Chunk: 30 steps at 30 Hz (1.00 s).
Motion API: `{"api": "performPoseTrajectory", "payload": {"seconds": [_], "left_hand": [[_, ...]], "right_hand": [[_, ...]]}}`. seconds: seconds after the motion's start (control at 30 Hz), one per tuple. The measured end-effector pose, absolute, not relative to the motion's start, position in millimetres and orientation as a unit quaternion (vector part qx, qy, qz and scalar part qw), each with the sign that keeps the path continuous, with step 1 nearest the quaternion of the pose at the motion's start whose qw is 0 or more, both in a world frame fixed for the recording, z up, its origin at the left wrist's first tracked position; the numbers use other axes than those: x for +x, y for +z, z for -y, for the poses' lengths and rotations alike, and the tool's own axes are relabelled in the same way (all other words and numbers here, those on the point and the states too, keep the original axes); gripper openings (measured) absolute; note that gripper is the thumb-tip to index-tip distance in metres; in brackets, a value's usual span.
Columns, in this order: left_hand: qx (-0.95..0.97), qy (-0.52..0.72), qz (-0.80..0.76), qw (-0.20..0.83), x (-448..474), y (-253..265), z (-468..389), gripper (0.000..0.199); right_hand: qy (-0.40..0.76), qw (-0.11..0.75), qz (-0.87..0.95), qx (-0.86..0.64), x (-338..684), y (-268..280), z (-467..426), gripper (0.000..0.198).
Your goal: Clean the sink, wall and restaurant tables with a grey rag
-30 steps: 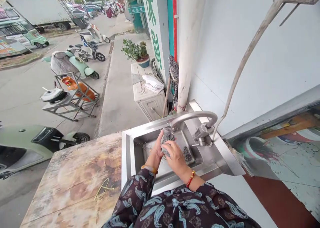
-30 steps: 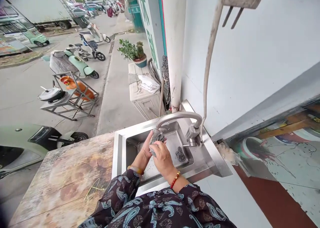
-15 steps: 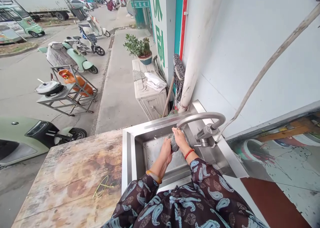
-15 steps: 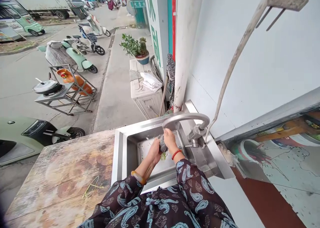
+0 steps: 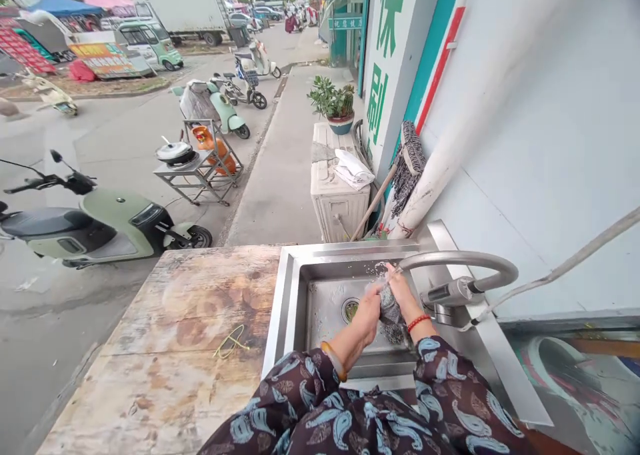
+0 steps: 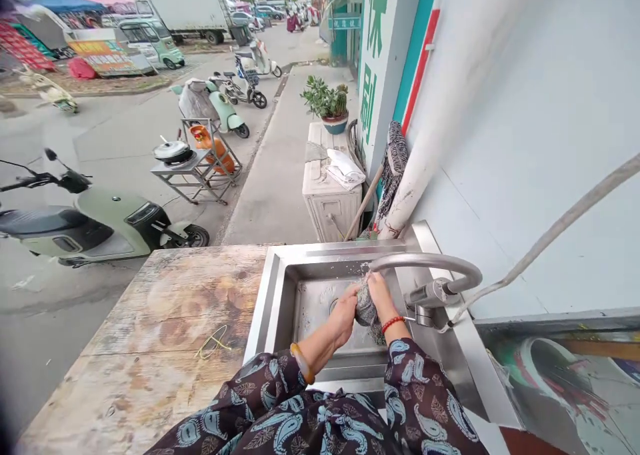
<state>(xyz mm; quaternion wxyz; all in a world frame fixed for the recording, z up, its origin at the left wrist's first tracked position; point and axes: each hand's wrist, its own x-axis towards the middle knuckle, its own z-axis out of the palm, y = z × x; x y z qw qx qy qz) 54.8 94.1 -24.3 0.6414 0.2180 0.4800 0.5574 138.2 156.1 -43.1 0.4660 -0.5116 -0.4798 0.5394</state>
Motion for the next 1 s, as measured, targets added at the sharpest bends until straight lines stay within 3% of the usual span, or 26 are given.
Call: {"api": "performPoseTrajectory", "payload": {"seconds": [0.1, 0.27, 0.47, 0.57, 0.83, 0.93, 1.0], "left_hand": [[0.212, 0.563, -0.492, 0.629, 46, -17, -95, 0.047], [0.219, 0.574, -0.490, 0.618, 31, -17, -101, 0.042], [0.136, 0.610, -0.479, 0.616, 31, -15, -101, 0.069], [0.110, 0.634, -0.458, 0.613, 23, -11, -103, 0.072], [0.097, 0.653, -0.446, 0.605, -2, -7, -106, 0.079], [0.104, 0.629, -0.457, 0.621, -7, -13, -101, 0.080], [0.095, 0.580, -0.496, 0.639, -9, -21, -96, 0.076]], "right_hand": [[0.584, 0.443, 0.459, -0.502, 136, -43, -139, 0.052], [0.639, 0.489, 0.334, -0.491, 127, -45, -106, 0.058], [0.601, 0.558, 0.223, -0.527, 122, -47, -110, 0.059], [0.596, 0.574, 0.211, -0.520, 118, -43, -108, 0.054], [0.764, 0.387, 0.297, -0.422, 122, -35, -76, 0.065], [0.661, 0.416, 0.372, -0.502, 130, -36, -78, 0.060], [0.526, 0.459, 0.448, -0.558, 138, -33, -86, 0.044]]}}
